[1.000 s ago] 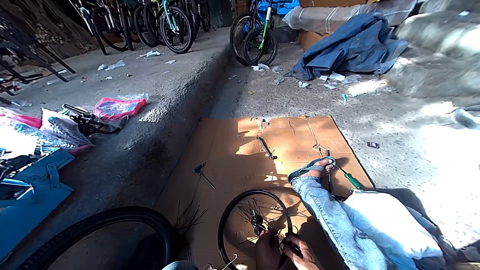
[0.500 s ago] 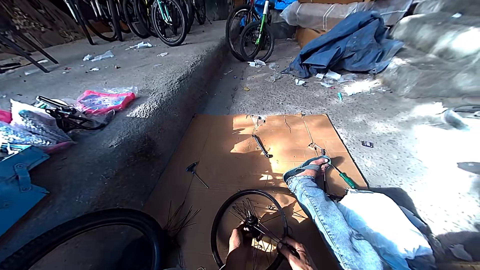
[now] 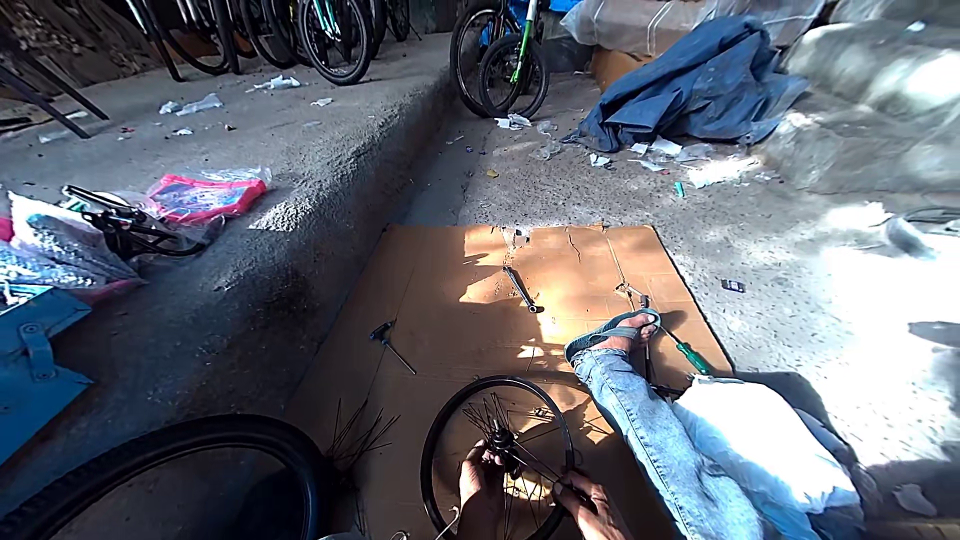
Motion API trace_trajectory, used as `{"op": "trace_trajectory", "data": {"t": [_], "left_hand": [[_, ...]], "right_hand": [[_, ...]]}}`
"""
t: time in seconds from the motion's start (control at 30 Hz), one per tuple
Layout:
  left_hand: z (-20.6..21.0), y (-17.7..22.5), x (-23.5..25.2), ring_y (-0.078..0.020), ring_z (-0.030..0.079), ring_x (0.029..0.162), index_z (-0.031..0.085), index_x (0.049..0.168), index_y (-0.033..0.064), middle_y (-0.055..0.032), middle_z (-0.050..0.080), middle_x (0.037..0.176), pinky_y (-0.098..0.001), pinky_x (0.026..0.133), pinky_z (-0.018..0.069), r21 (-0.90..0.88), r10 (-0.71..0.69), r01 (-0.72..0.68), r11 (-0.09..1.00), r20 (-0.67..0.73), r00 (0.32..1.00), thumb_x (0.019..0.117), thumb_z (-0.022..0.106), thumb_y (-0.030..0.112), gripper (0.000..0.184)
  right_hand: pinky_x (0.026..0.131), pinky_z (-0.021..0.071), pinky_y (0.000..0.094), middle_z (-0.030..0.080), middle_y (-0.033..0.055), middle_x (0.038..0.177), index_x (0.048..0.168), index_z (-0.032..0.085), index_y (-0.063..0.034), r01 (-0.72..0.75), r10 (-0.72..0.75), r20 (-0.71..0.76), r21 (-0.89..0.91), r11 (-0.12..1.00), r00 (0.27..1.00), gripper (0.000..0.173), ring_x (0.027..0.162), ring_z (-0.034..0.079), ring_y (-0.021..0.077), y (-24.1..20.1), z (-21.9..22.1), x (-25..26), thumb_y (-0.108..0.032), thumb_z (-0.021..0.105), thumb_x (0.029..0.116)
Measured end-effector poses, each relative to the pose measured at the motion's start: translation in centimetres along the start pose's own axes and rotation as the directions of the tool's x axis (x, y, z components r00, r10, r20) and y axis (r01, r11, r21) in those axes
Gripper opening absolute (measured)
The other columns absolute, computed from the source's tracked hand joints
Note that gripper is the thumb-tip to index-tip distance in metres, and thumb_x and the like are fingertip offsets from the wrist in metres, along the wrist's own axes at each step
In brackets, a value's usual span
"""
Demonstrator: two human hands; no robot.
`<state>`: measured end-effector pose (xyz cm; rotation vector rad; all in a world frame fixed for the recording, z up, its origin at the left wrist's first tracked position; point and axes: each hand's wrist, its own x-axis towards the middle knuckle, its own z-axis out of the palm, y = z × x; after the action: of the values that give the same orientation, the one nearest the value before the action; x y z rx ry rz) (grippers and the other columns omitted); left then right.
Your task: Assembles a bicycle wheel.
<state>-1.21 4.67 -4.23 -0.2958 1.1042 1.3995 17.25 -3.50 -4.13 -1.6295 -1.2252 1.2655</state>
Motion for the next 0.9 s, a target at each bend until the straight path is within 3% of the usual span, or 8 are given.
{"op": "trace_trajectory", "data": {"t": [0.1, 0.17, 0.27, 0.33, 0.47, 0.6, 0.73, 0.9], "left_hand": [[-0.7, -1.2, -1.6, -0.0185, 0.061, 0.065, 0.051, 0.113, 0.0030, -0.0108, 0.059, 0.088, -0.0328, 0.060, 0.0570, 0.047, 0.168, -0.167, 0.985, -0.026, 0.985, 0.1055, 0.045, 0.010, 0.012], [-1.8, -2.3, -2.6, -0.0238, 0.067, 0.072, 0.056, 0.128, -0.0019, -0.0186, 0.066, 0.100, -0.0392, 0.066, 0.0594, 0.331, 0.351, -0.343, 0.879, 0.038, 0.936, 0.1096, 0.046, 0.012, 0.025], [-3.7, -3.2, -3.1, -0.0258, 0.071, 0.091, 0.061, 0.131, -0.0054, -0.0206, 0.070, 0.111, -0.0440, 0.083, 0.0596, 0.712, 0.529, -0.614, 0.341, 0.395, 0.751, 0.1059, 0.047, 0.009, 0.032], [-4.3, -2.6, -3.7, -0.0362, 0.065, 0.113, 0.065, 0.127, -0.0052, -0.0246, 0.066, 0.121, -0.0517, 0.100, 0.0537, 0.754, 0.414, -0.654, -0.059, 0.615, 0.672, 0.1005, 0.050, 0.008, 0.033], [-2.1, -0.8, -5.8, -0.0384, 0.056, 0.130, 0.067, 0.130, 0.0042, -0.0215, 0.059, 0.138, -0.0508, 0.111, 0.0457, 0.752, 0.035, -0.495, -0.436, 0.563, 0.825, 0.0932, 0.055, 0.003, 0.038], [-1.8, 0.7, -4.8, -0.0283, 0.067, 0.112, 0.069, 0.131, 0.0098, -0.0130, 0.068, 0.129, -0.0480, 0.100, 0.0540, 0.761, -0.101, -0.537, -0.365, 0.541, 0.835, 0.0903, 0.055, -0.003, 0.045], [-0.9, 0.0, -5.3, -0.0261, 0.072, 0.088, 0.066, 0.126, 0.0006, -0.0157, 0.072, 0.110, -0.0451, 0.076, 0.0598, 0.910, -0.061, -0.244, 0.336, 0.279, 0.958, 0.1080, 0.044, 0.013, 0.031], [0.1, -1.8, -4.9, -0.0330, 0.074, 0.085, 0.064, 0.122, -0.0004, -0.0211, 0.072, 0.102, -0.0523, 0.077, 0.0620, 0.962, 0.030, -0.173, 0.212, 0.171, 0.985, 0.0951, 0.072, 0.047, 0.055]], "right_hand": [[0.085, 0.0566, 0.0369, 0.070, 0.0049, 0.102, 0.095, 0.076, -0.0119, -0.007, 0.007, -0.025, 0.001, 1.000, 1.000, 0.015, 0.095, 0.067, 0.0140, -0.3, 0.3, 0.1, -0.024, 0.067, 0.0953], [0.084, 0.0568, 0.0364, 0.070, 0.0042, 0.101, 0.093, 0.076, -0.0127, -0.010, 0.011, -0.042, 0.010, 1.000, 0.999, 0.015, 0.093, 0.067, 0.0137, -0.1, 0.6, 0.1, -0.024, 0.067, 0.0947], [0.083, 0.0574, 0.0363, 0.071, 0.0054, 0.101, 0.095, 0.076, -0.0104, 0.014, -0.011, -0.049, 0.068, 0.998, 0.999, 0.014, 0.092, 0.067, 0.0146, 0.1, 0.8, 0.0, -0.020, 0.067, 0.0957], [0.081, 0.0572, 0.0366, 0.071, 0.0070, 0.100, 0.096, 0.076, -0.0083, 0.030, -0.023, -0.059, 0.113, 0.993, 0.998, 0.014, 0.091, 0.067, 0.0159, 0.1, 1.0, 0.0, -0.018, 0.066, 0.0952], [0.076, 0.0560, 0.0379, 0.069, 0.0067, 0.091, 0.090, 0.074, -0.0067, 0.019, -0.003, -0.100, 0.161, 0.987, 0.995, 0.012, 0.084, 0.066, 0.0164, -0.4, 1.2, -0.2, -0.014, 0.065, 0.0930], [0.078, 0.0546, 0.0392, 0.069, 0.0067, 0.091, 0.091, 0.073, -0.0067, -0.034, 0.046, -0.097, 0.125, 0.992, 0.994, 0.013, 0.084, 0.065, 0.0164, -0.7, 1.3, -0.5, -0.016, 0.064, 0.0936], [0.077, 0.0532, 0.0362, 0.069, 0.0042, 0.088, 0.088, 0.074, -0.0081, 0.026, -0.015, -0.091, 0.120, 0.992, 0.996, 0.014, 0.083, 0.064, 0.0127, -0.6, 1.3, -0.6, -0.017, 0.064, 0.0923], [0.083, 0.0535, 0.0379, 0.068, 0.0095, 0.101, 0.085, 0.074, -0.0090, 0.074, -0.072, -0.030, 0.054, 0.996, 0.997, 0.015, 0.094, 0.064, 0.0165, -0.6, 1.3, -0.9, -0.022, 0.069, 0.0901]]}}
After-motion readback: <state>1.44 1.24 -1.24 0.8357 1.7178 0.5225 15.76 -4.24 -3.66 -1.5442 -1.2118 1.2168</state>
